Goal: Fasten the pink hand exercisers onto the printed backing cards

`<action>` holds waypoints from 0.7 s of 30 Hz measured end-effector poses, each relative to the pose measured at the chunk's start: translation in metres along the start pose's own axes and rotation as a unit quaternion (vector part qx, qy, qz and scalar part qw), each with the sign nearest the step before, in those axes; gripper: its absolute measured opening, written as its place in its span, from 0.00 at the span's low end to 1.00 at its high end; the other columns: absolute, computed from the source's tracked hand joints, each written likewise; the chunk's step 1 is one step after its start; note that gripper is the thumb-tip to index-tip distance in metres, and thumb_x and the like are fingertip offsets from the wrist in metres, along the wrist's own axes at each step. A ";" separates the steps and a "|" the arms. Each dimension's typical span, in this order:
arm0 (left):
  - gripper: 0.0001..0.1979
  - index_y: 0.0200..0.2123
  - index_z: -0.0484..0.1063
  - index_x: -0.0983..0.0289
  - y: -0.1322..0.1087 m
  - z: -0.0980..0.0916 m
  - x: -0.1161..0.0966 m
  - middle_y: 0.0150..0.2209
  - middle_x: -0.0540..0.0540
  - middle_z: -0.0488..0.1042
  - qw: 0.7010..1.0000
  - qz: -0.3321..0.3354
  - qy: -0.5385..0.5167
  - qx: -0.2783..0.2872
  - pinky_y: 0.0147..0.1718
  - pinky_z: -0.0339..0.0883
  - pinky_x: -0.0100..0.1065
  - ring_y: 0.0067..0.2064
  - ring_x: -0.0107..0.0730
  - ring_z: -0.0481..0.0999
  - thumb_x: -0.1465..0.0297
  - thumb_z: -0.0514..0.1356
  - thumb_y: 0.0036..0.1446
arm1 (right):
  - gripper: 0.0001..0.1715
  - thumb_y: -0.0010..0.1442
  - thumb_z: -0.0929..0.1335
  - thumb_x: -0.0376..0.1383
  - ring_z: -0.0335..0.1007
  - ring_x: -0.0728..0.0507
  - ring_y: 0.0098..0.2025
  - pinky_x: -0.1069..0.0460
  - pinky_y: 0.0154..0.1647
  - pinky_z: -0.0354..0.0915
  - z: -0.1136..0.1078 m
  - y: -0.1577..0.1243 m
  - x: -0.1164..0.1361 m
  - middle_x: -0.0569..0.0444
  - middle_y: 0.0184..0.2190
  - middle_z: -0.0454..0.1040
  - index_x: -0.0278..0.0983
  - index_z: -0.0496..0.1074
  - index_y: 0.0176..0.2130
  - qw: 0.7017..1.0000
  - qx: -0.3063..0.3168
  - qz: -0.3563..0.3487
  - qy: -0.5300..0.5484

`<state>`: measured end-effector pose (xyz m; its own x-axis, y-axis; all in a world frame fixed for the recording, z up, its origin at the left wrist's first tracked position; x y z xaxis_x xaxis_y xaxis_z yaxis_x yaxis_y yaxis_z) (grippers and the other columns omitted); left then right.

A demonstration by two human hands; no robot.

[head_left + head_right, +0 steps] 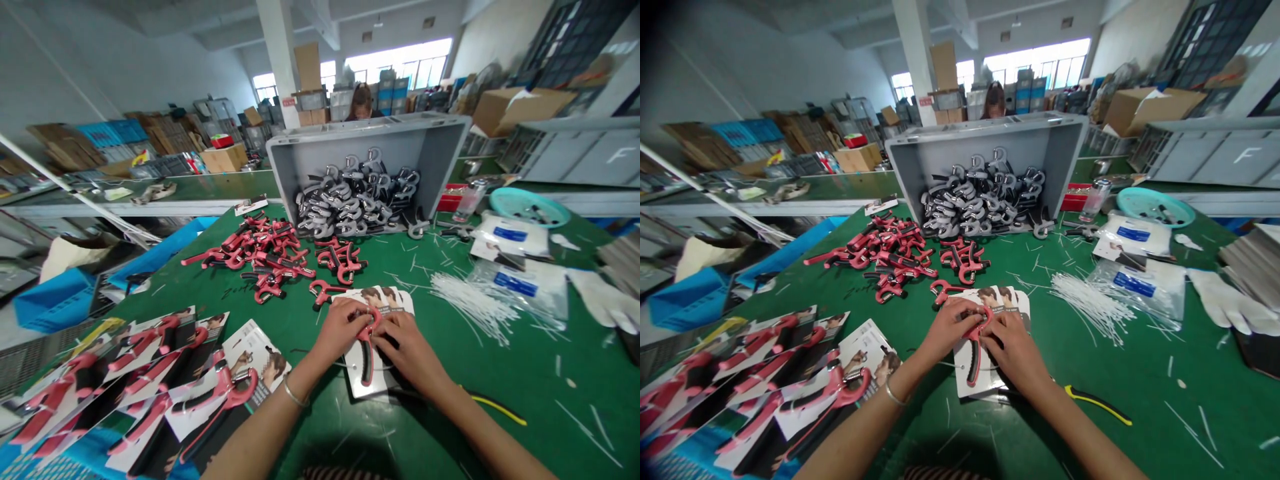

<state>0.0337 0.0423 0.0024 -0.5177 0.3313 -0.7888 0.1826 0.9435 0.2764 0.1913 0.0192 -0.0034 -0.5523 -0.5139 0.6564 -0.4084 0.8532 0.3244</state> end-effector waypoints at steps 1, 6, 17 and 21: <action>0.06 0.37 0.80 0.60 -0.001 0.003 -0.001 0.36 0.53 0.79 1.000 0.002 0.006 -0.009 0.48 0.63 0.40 0.44 0.38 0.74 0.70 0.62 0.58 | 0.05 0.63 0.68 0.36 0.65 0.39 0.46 0.42 0.49 0.64 0.000 0.002 -0.002 0.51 0.39 0.71 0.42 0.74 0.34 1.000 -0.003 0.006 0.017; 0.06 0.35 0.80 0.59 -0.009 0.009 0.000 0.35 0.52 0.80 0.998 0.027 0.047 -0.010 0.47 0.61 0.41 0.43 0.38 0.72 0.73 0.62 0.58 | 0.08 0.64 0.67 0.38 0.66 0.41 0.50 0.43 0.55 0.61 -0.005 0.007 -0.010 0.51 0.44 0.71 0.41 0.74 0.33 0.991 -0.032 0.043 0.125; 0.08 0.38 0.81 0.58 -0.012 0.009 0.005 0.38 0.53 0.81 0.999 0.009 -0.036 -0.019 0.51 0.62 0.41 0.45 0.37 0.75 0.72 0.61 0.59 | 0.10 0.67 0.64 0.40 0.57 0.37 0.62 0.37 0.63 0.52 0.001 0.001 -0.010 0.52 0.60 0.65 0.43 0.75 0.37 0.996 0.037 0.022 0.079; 0.07 0.37 0.81 0.58 -0.012 0.009 0.007 0.38 0.54 0.81 0.999 0.003 -0.037 -0.016 0.51 0.62 0.42 0.45 0.38 0.75 0.72 0.62 0.59 | 0.10 0.66 0.64 0.40 0.58 0.36 0.61 0.36 0.62 0.53 0.001 0.001 -0.010 0.51 0.60 0.65 0.43 0.75 0.37 0.996 0.035 0.025 0.076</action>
<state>0.0356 0.0333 -0.0109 -0.4529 0.3373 -0.8253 0.1588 0.9414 0.2976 0.1959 0.0250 -0.0100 -0.4588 -0.4471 0.7679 -0.4354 0.8664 0.2444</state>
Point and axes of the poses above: each hand's wrist, its own y-axis towards the middle knuckle, its own z-axis out of the palm, x = y × z, the point moved 4 cm from there along y, towards the middle knuckle
